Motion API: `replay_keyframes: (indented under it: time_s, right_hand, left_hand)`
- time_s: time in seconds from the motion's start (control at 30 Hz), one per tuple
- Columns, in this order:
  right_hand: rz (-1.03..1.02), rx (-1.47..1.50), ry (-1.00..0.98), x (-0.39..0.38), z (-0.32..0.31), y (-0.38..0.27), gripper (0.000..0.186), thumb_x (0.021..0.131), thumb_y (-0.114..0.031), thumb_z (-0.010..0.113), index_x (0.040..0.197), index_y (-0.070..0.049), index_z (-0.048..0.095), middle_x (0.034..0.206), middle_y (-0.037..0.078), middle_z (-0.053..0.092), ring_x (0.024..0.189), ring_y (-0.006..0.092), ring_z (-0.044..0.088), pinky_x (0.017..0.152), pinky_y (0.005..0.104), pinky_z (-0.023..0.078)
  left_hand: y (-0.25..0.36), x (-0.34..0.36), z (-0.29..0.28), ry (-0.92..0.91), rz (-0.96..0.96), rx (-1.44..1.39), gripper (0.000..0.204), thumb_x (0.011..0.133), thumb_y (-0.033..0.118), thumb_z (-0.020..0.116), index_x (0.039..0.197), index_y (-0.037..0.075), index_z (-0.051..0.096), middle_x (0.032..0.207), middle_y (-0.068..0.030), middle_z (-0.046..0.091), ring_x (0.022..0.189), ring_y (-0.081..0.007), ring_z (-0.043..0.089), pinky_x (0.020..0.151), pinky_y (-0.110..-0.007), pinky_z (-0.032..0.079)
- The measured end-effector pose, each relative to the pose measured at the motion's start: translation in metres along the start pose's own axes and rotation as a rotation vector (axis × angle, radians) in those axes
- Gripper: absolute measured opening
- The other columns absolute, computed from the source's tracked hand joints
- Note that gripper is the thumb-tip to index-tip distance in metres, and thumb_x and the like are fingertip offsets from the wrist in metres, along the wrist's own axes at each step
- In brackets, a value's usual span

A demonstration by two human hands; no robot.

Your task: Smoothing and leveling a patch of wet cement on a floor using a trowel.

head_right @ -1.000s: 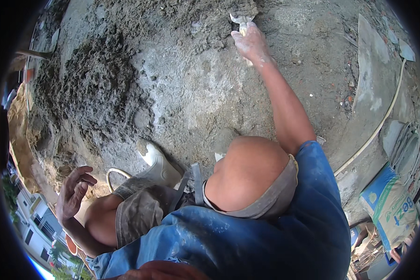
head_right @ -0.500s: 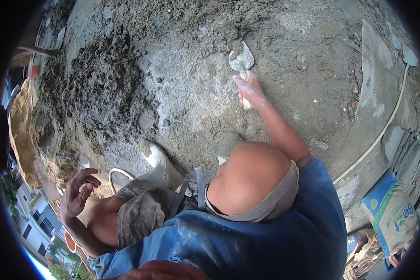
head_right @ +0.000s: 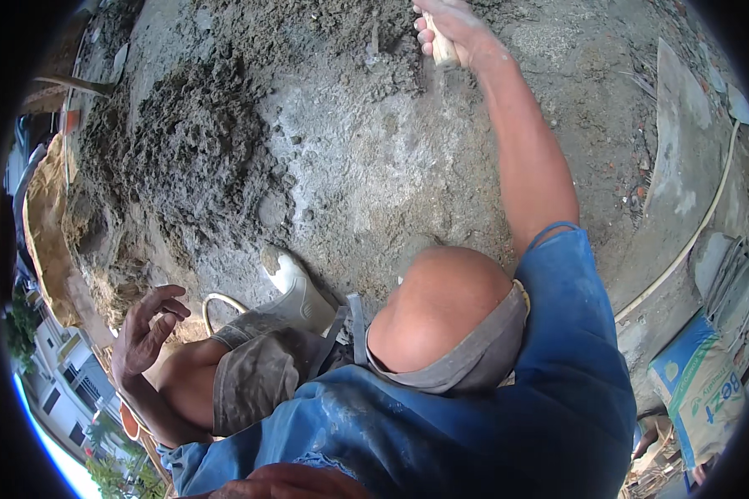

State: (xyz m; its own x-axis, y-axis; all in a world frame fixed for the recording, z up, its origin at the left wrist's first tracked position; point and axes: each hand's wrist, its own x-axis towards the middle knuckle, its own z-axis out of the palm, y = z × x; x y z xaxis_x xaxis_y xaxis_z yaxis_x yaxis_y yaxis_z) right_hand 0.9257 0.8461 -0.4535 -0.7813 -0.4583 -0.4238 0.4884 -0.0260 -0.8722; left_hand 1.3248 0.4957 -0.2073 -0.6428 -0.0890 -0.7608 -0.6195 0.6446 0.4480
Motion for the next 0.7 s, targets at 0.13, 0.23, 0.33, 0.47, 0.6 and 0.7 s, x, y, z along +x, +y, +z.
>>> replay_keyframes:
  time_s: [0.13, 0.23, 0.33, 0.47, 0.6, 0.7]
  right_hand:
    - [0.193, -0.045, -0.107, -0.008, 0.022, 0.039, 0.030, 0.102, -0.039, 0.060, 0.102, -0.010, 0.050, 0.071, -0.002, 0.051, 0.048, 0.0011, 0.047, 0.040, 0.0161, 0.046]
    - [0.395, -0.127, -0.312, -0.085, 0.022, 0.105, 0.031, 0.102, -0.041, 0.060, 0.102, -0.011, 0.051, 0.068, -0.003, 0.051, 0.045, 0.0032, 0.047, 0.037, 0.0200, 0.043]
    - [0.683, -0.304, -0.544, -0.124, 0.019, 0.181, 0.033, 0.100, -0.044, 0.061, 0.099, -0.011, 0.055, 0.067, -0.003, 0.052, 0.045, 0.0041, 0.048, 0.036, 0.0209, 0.039]
    - [0.658, -0.286, -0.417, -0.082, 0.009, 0.152, 0.033, 0.099, -0.043, 0.062, 0.096, -0.011, 0.057, 0.068, -0.002, 0.055, 0.045, 0.0039, 0.048, 0.036, 0.0209, 0.038]
    - [0.568, -0.535, -0.460, -0.030, -0.018, 0.111, 0.029, 0.098, -0.040, 0.065, 0.098, -0.011, 0.059, 0.069, -0.002, 0.057, 0.045, 0.0027, 0.049, 0.035, 0.0200, 0.040]
    - [0.451, -0.545, -0.345, -0.010, -0.045, 0.074, 0.029, 0.096, -0.038, 0.067, 0.100, -0.010, 0.060, 0.069, -0.003, 0.057, 0.046, 0.0013, 0.050, 0.034, 0.0173, 0.041]
  left_hand:
    - [-0.007, -0.002, -0.004, 0.016, 0.012, 0.016, 0.071, 0.095, 0.058, 0.060, 0.130, -0.004, 0.056, 0.096, -0.0129, 0.070, 0.093, -0.0224, 0.065, 0.086, -0.036, 0.050]
    - [0.000, -0.019, -0.006, -0.011, -0.034, -0.077, 0.068, 0.096, 0.055, 0.061, 0.130, -0.005, 0.056, 0.098, -0.0140, 0.071, 0.095, -0.0232, 0.066, 0.090, -0.037, 0.049]
    - [-0.028, -0.029, -0.004, 0.068, -0.032, -0.099, 0.070, 0.096, 0.058, 0.060, 0.130, -0.004, 0.057, 0.098, -0.0132, 0.071, 0.094, -0.0212, 0.065, 0.085, -0.036, 0.050]
    - [-0.025, -0.027, -0.006, 0.057, -0.031, -0.075, 0.069, 0.096, 0.056, 0.060, 0.130, -0.004, 0.056, 0.098, -0.0133, 0.071, 0.096, -0.0216, 0.065, 0.085, -0.036, 0.050]
    - [-0.019, -0.026, -0.007, 0.028, -0.054, -0.127, 0.070, 0.095, 0.054, 0.063, 0.131, -0.006, 0.055, 0.099, -0.0133, 0.070, 0.097, -0.0213, 0.065, 0.091, -0.035, 0.048]
    - [-0.020, -0.036, -0.005, 0.087, -0.005, -0.101, 0.068, 0.097, 0.054, 0.060, 0.131, -0.004, 0.056, 0.099, -0.0138, 0.071, 0.095, -0.0215, 0.065, 0.087, -0.035, 0.049]
